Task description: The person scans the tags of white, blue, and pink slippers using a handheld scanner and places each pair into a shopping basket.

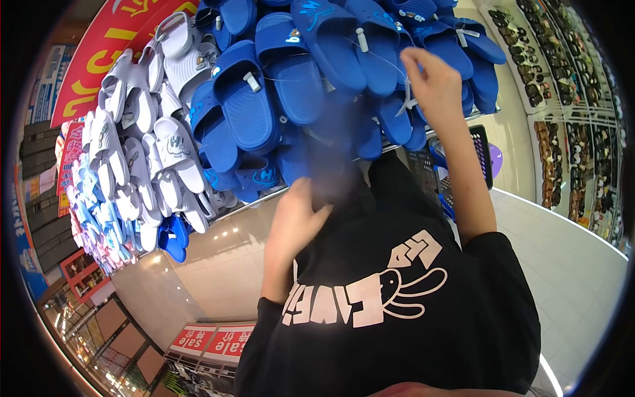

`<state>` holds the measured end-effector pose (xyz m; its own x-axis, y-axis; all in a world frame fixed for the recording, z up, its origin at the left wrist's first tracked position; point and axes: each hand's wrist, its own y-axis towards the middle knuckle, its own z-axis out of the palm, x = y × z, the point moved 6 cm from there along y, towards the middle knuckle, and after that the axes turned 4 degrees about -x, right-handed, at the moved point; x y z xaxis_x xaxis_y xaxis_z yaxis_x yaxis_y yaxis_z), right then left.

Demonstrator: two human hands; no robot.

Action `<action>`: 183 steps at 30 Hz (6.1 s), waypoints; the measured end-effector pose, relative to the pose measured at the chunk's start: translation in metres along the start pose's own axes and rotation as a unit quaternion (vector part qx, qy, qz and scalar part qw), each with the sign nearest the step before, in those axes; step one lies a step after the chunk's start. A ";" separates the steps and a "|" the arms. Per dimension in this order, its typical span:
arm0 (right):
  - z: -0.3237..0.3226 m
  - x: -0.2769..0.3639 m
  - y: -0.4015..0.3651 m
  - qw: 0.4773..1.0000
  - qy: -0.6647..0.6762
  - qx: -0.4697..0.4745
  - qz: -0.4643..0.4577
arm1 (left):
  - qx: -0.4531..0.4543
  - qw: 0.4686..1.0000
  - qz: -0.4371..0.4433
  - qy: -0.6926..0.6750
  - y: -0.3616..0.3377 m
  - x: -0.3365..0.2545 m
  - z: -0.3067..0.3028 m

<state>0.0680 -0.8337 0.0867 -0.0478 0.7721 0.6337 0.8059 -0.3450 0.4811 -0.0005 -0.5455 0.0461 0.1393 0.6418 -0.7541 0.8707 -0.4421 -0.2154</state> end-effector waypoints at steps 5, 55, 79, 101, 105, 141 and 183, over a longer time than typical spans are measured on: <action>0.075 -0.032 0.039 0.980 -0.093 0.171 0.045 | 0.055 0.976 -0.055 0.206 -0.029 0.073 0.052; -0.180 -0.349 -0.385 0.799 -0.105 -0.096 0.585 | 0.363 0.929 0.072 -0.015 0.110 -0.119 0.440; 0.000 -0.697 -0.561 0.666 -0.027 -0.088 0.740 | 0.335 0.866 -0.296 -0.225 0.139 -0.087 0.474; -0.092 -0.377 -0.451 0.778 0.087 0.244 0.573 | 0.426 0.840 -0.236 -0.238 0.130 -0.088 0.464; -0.107 -0.325 -0.479 0.791 0.156 0.186 0.561 | 0.602 0.773 -0.190 -0.067 0.118 -0.106 0.455; -0.054 -0.185 -0.504 0.757 -0.050 0.303 0.577 | 0.644 0.690 0.243 0.224 -0.015 -0.052 0.374; -0.029 -0.269 -0.355 0.790 0.103 0.199 0.571 | 0.545 0.767 0.300 0.158 -0.030 0.005 0.361</action>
<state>-0.2223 -0.9346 -0.2368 0.7826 -0.0387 0.6213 0.5121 -0.5274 -0.6779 -0.1959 -0.7553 -0.1753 0.6186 0.1621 -0.7688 -0.2812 -0.8680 -0.4093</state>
